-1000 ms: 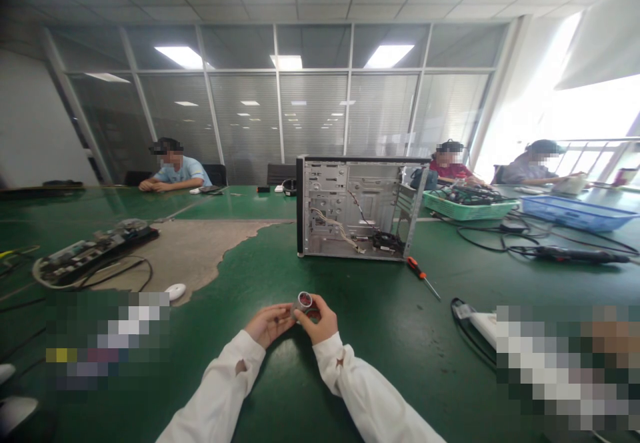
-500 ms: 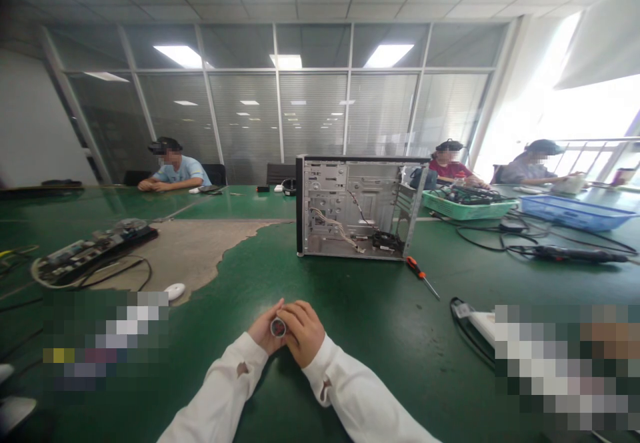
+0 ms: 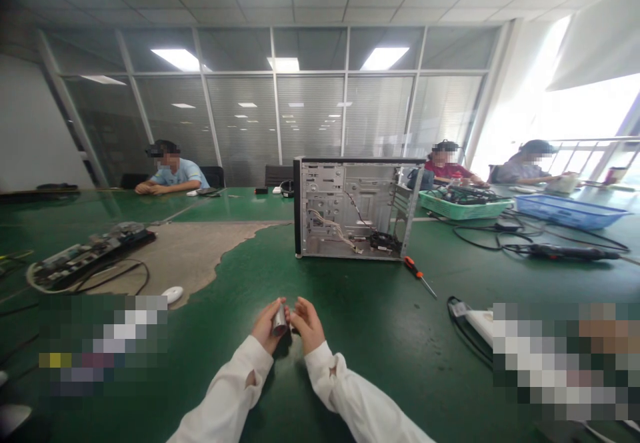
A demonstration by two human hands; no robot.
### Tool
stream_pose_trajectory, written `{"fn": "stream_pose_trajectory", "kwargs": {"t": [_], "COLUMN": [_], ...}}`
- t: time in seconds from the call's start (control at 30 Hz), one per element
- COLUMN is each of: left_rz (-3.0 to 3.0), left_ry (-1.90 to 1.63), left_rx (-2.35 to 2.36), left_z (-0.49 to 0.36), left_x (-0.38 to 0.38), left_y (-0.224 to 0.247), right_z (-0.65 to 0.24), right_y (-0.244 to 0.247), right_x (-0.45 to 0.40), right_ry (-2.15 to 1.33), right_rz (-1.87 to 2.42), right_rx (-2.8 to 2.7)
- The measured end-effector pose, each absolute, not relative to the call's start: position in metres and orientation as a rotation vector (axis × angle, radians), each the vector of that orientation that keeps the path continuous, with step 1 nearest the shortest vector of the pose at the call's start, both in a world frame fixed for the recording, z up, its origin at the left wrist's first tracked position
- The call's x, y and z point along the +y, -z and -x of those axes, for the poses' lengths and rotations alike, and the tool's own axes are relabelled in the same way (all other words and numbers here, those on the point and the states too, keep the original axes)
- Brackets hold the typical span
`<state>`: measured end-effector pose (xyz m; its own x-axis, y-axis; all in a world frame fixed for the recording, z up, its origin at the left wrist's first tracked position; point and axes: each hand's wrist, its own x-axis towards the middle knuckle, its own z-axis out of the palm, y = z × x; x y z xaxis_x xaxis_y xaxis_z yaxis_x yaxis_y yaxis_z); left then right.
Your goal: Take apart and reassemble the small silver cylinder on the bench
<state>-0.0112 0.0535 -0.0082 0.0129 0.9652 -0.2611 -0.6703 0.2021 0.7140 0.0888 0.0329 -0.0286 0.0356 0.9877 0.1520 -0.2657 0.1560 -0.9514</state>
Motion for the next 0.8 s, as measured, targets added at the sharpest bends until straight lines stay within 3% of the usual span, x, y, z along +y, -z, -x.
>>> {"fn": "stream_pose_trajectory", "kwargs": {"t": [0.13, 0.23, 0.4, 0.8], "left_rz": [-0.769, -1.155, -1.641, -1.630], "left_ry": [-1.494, -1.474, -1.353, -1.341], "left_rx": [0.889, 0.983, 0.920, 0.821], "left_z": [0.005, -0.002, -0.015, -0.020], "left_x": [0.043, 0.027, -0.001, -0.006], "left_y": [-0.001, -0.014, -0.026, -0.028], "right_z": [-0.079, -0.072, -0.074, -0.083], "right_y": [0.026, 0.018, 0.023, 0.024], "right_x": [0.029, 0.020, 0.018, 0.016], "right_ry": [-1.700, -1.831, -1.684, -1.238], "right_rz": [0.798, 0.728, 0.591, 0.632], "right_rx": [-0.602, -0.542, -0.801, -1.110]}}
